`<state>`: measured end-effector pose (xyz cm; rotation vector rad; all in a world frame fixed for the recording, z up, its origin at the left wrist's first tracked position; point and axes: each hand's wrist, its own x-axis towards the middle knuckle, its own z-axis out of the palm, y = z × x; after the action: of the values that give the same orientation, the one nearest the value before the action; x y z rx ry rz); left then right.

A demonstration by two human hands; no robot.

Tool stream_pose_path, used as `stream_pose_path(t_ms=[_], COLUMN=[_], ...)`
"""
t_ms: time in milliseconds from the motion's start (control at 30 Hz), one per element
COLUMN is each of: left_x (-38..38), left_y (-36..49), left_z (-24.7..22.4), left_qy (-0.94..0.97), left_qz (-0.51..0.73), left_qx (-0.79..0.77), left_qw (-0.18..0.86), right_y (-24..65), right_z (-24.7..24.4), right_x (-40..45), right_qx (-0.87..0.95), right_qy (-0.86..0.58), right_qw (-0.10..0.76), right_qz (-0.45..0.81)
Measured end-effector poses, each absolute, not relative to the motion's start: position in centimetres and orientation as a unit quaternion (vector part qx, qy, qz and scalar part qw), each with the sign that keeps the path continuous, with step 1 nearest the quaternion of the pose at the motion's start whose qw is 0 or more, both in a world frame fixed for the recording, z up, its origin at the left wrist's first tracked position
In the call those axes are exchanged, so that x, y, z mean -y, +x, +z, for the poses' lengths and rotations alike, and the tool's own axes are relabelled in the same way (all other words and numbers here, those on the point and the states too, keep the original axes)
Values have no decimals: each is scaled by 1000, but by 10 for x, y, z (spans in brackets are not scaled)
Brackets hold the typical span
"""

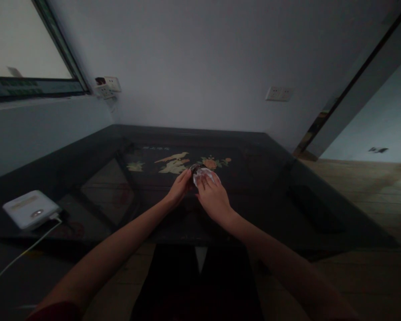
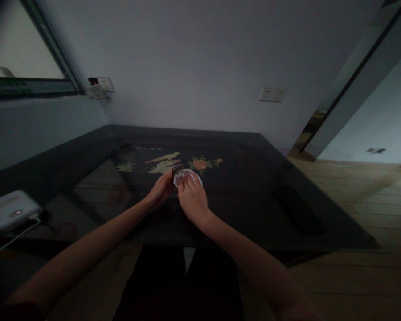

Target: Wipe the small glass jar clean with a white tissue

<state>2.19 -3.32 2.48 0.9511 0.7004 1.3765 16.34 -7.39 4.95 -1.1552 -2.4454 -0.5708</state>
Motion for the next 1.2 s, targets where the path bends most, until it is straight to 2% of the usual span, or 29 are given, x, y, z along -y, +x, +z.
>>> stream_pose_path(t_ms=[300, 467, 733, 1200], left_x=[31, 29, 30, 30], left_y=[20, 18, 20, 24], left_z=[23, 21, 25, 18], left_qy=[421, 403, 379, 418], left_qz=[590, 569, 554, 580], left_qx=[-314, -317, -331, -348], left_qw=[613, 643, 663, 607], right_y=[154, 164, 179, 157], right_z=[42, 44, 48, 36], right_x=[69, 64, 56, 65], right_qx=[852, 883, 926, 849], right_qy=[-443, -378, -278, -420], right_qw=[229, 256, 247, 212], right_qz=[-161, -112, -66, -241])
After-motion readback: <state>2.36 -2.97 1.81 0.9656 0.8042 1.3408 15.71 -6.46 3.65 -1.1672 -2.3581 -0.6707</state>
